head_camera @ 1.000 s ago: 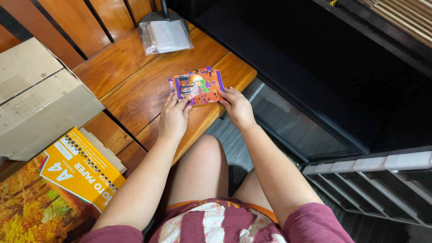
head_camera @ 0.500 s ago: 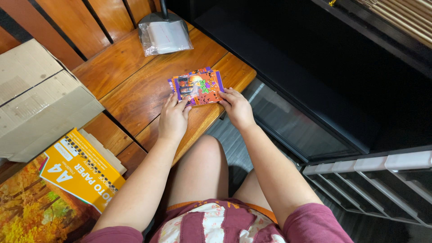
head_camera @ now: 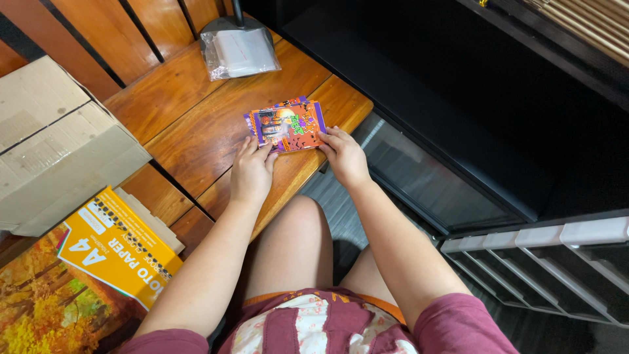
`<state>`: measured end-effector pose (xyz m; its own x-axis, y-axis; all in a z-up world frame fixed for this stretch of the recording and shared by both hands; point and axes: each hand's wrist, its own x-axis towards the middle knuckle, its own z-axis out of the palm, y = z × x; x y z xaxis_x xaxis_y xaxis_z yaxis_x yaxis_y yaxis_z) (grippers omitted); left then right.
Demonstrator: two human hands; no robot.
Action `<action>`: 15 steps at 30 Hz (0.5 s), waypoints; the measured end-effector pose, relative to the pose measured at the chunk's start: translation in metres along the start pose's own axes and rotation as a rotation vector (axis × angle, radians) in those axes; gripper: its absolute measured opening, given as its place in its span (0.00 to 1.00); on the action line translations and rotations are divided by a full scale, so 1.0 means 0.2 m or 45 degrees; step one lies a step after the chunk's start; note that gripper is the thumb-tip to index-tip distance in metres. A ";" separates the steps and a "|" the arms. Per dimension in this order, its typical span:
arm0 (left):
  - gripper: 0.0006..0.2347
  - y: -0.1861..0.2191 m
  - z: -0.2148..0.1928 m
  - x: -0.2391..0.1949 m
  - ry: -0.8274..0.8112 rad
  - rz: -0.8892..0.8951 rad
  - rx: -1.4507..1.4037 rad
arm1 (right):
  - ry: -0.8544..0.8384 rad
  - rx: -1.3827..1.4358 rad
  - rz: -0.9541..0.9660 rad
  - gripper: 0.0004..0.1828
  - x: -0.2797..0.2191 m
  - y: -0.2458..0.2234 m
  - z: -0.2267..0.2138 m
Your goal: The person repeatedly picks up small rectangular packages from a wooden bench and places them on top of a stack on a black shelf. The person handles the packages one at a time, turning them over before stacking.
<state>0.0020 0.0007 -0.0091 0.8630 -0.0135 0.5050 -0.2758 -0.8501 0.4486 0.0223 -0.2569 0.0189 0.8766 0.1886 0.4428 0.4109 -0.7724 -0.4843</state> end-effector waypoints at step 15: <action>0.09 0.03 -0.07 0.01 0.048 -0.083 -0.019 | 0.097 -0.103 -0.007 0.11 0.06 -0.13 -0.08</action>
<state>-0.0030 0.0025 0.0052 0.8627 0.0617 0.5020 -0.2262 -0.8406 0.4921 0.0190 -0.2446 0.0490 0.8516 0.1487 0.5027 0.3911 -0.8187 -0.4205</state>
